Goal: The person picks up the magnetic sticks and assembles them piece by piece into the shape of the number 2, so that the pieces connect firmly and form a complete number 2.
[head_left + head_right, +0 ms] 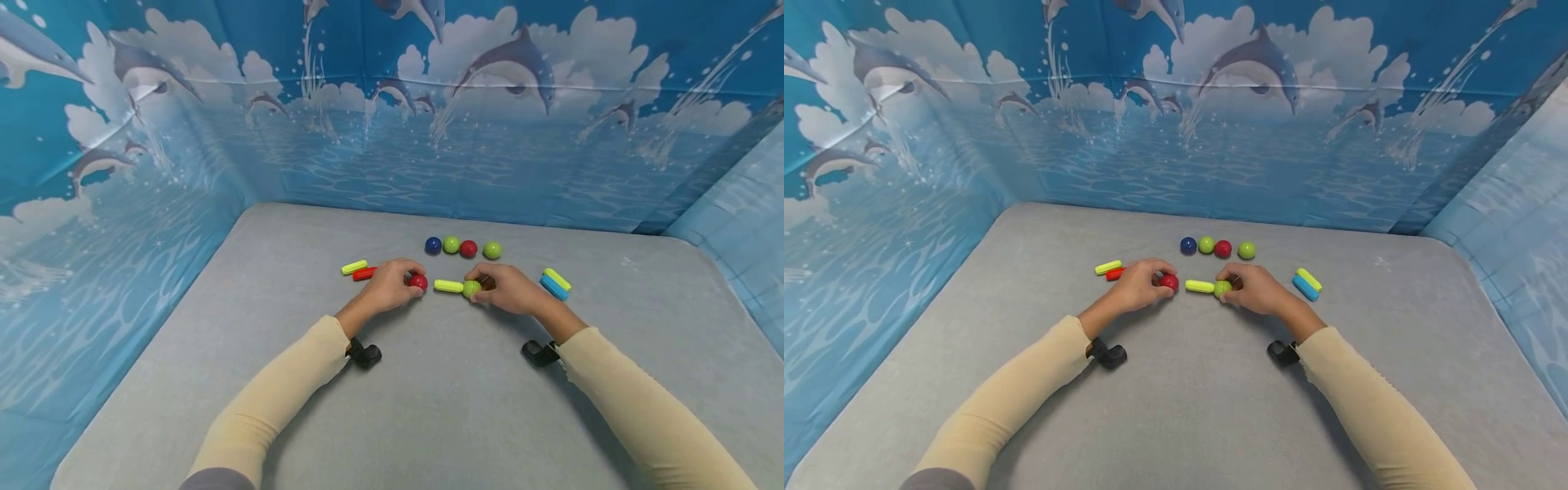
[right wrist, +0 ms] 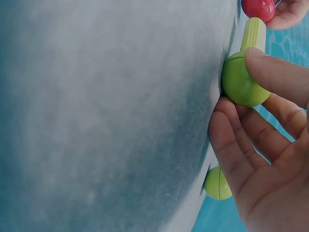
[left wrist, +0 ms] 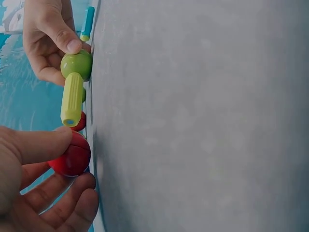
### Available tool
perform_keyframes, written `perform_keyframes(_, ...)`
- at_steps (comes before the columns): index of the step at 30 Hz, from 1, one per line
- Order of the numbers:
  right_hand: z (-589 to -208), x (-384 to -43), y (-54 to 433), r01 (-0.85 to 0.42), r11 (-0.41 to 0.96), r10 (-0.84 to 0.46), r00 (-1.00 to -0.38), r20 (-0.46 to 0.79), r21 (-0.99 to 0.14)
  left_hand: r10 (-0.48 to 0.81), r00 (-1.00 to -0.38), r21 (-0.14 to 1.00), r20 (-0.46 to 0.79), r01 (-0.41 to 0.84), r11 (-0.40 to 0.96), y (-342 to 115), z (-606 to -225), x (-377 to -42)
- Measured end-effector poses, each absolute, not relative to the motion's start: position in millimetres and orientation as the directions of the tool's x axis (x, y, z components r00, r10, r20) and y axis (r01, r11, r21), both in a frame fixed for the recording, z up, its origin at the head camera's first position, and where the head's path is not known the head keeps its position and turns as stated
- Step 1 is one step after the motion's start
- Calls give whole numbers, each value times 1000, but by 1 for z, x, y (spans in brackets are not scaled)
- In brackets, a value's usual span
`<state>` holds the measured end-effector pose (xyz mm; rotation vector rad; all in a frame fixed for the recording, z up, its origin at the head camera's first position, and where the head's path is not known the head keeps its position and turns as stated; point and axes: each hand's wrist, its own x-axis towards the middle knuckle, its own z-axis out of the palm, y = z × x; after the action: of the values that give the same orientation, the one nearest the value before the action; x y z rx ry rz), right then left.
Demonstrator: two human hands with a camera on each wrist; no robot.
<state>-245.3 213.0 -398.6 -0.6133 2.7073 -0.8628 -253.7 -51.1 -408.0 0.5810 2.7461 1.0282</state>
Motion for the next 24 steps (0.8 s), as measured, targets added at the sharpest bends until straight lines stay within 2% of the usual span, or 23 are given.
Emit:
perform_keyframes(15,-403,-249,216,-326,737,-469,-878,-100,-592,388,-922,639,-15,289,712,-35,-411,-252)
perform_keyframes(24,-404,-249,215,-320,746,-455,-886,-95,-584,409,-913,607,-4,323,726,-33,-409,-252)
